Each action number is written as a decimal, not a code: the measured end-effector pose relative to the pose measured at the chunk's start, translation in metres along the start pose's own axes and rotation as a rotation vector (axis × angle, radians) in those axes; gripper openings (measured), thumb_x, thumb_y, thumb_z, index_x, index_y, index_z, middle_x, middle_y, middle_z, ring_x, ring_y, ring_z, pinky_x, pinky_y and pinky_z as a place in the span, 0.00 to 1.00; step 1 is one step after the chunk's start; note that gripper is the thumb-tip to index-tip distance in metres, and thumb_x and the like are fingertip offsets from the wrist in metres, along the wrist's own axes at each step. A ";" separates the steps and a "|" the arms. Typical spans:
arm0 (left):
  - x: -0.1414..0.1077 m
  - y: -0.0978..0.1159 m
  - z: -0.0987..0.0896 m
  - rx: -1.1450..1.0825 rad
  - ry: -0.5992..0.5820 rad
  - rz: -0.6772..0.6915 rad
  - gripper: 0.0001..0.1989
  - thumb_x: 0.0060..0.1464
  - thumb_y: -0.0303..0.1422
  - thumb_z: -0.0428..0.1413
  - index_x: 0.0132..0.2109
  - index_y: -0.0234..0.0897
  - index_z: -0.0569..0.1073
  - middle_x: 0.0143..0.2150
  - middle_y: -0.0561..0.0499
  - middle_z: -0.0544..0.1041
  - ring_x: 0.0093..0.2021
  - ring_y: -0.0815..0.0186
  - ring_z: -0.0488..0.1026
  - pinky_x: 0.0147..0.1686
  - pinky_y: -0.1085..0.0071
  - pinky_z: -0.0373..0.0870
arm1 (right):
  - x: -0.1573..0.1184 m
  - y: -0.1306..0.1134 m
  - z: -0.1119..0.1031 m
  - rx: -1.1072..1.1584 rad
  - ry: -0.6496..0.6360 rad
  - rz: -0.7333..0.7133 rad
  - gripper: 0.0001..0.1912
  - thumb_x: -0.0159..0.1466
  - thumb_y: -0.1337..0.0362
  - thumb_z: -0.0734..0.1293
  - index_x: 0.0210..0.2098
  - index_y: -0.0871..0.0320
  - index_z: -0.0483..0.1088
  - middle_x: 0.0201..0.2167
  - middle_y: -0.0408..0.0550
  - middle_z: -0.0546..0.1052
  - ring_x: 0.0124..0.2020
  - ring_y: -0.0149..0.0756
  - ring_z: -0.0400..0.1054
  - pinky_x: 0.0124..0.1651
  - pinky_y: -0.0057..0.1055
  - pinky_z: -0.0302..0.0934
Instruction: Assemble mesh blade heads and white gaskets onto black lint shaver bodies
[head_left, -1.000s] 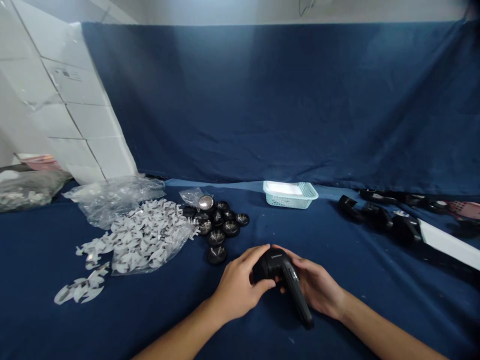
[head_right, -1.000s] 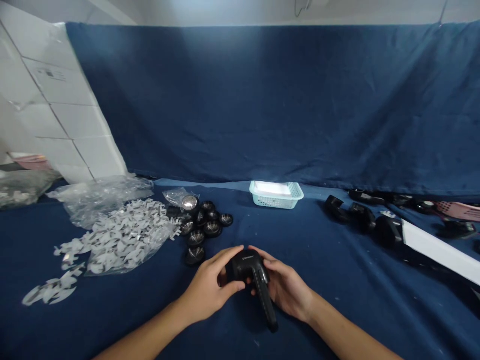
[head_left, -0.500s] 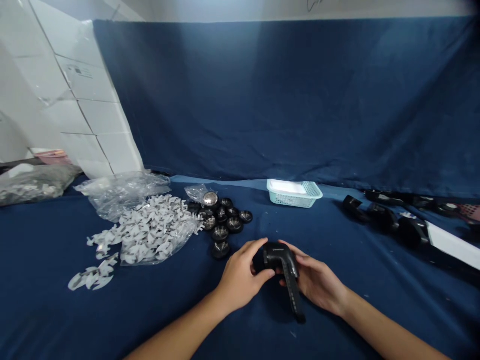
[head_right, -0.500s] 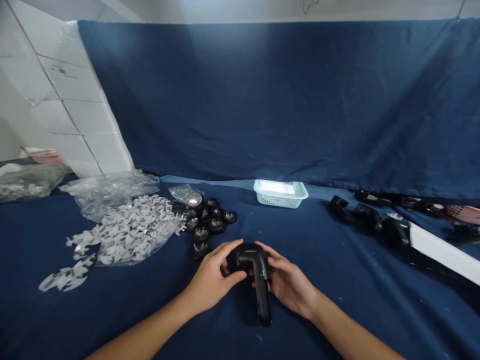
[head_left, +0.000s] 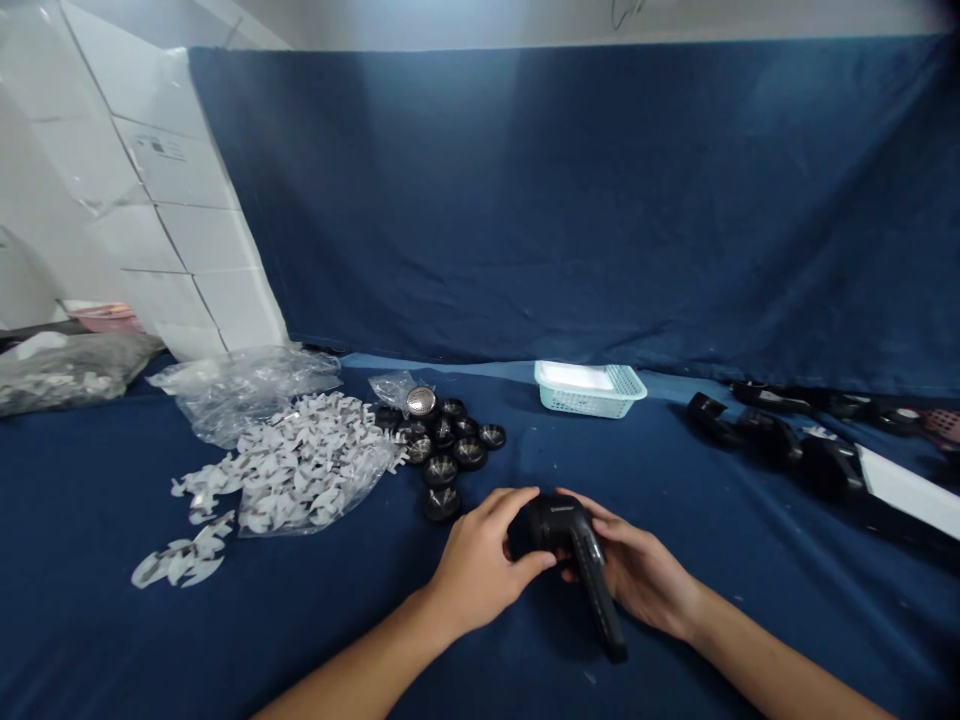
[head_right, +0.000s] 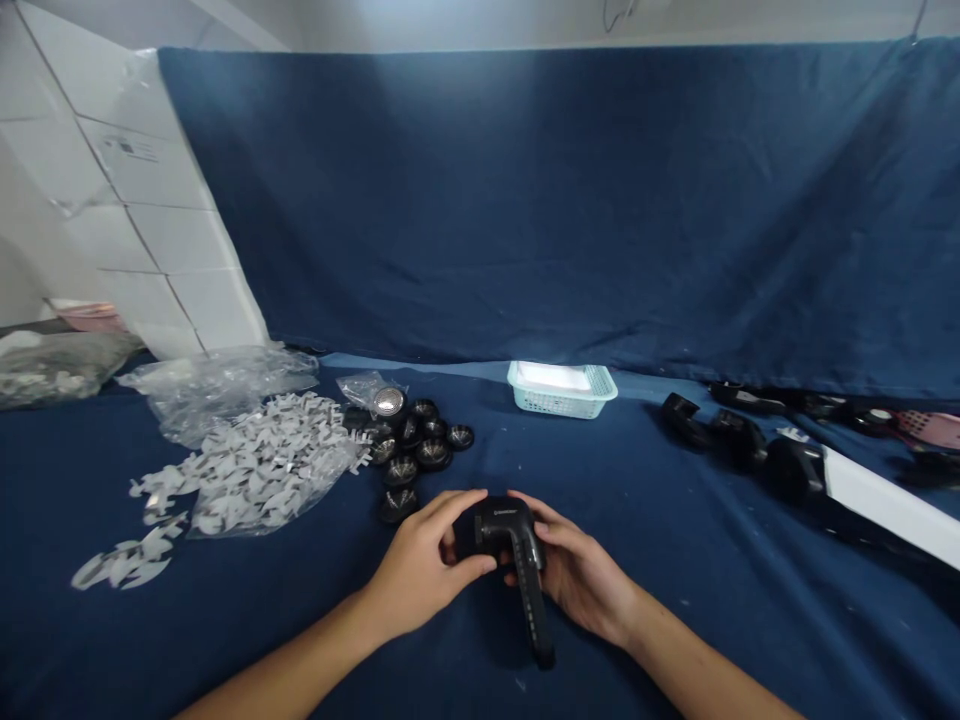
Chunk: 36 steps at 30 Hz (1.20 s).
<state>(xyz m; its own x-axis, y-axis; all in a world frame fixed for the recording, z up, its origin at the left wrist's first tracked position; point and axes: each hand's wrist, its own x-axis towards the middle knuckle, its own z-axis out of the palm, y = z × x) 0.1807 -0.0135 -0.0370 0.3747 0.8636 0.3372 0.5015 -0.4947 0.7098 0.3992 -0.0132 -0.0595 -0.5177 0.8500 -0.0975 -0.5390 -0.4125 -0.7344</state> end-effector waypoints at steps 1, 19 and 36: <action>0.000 0.000 0.000 0.003 -0.002 0.003 0.30 0.48 0.33 0.64 0.58 0.45 0.66 0.54 0.48 0.72 0.33 0.66 0.73 0.38 0.63 0.76 | 0.000 0.000 0.000 -0.002 0.004 -0.003 0.22 0.64 0.67 0.62 0.58 0.56 0.66 0.44 0.52 0.78 0.43 0.44 0.74 0.49 0.45 0.63; 0.001 -0.002 -0.001 0.012 -0.027 -0.004 0.29 0.49 0.34 0.64 0.58 0.45 0.66 0.52 0.49 0.73 0.32 0.66 0.73 0.37 0.63 0.76 | -0.001 -0.001 0.004 -0.039 0.025 0.011 0.21 0.65 0.66 0.62 0.57 0.57 0.66 0.46 0.52 0.77 0.43 0.43 0.73 0.48 0.44 0.64; 0.002 -0.004 0.000 0.018 -0.017 0.024 0.29 0.49 0.35 0.63 0.58 0.44 0.67 0.52 0.47 0.73 0.30 0.68 0.72 0.34 0.64 0.76 | -0.001 -0.002 0.005 -0.059 0.033 0.011 0.20 0.63 0.64 0.64 0.55 0.55 0.67 0.45 0.52 0.77 0.43 0.43 0.73 0.48 0.44 0.63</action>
<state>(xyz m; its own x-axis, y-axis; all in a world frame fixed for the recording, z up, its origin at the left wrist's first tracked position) 0.1791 -0.0094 -0.0393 0.3998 0.8499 0.3432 0.5063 -0.5169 0.6903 0.3974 -0.0151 -0.0545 -0.5011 0.8560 -0.1273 -0.4927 -0.4031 -0.7712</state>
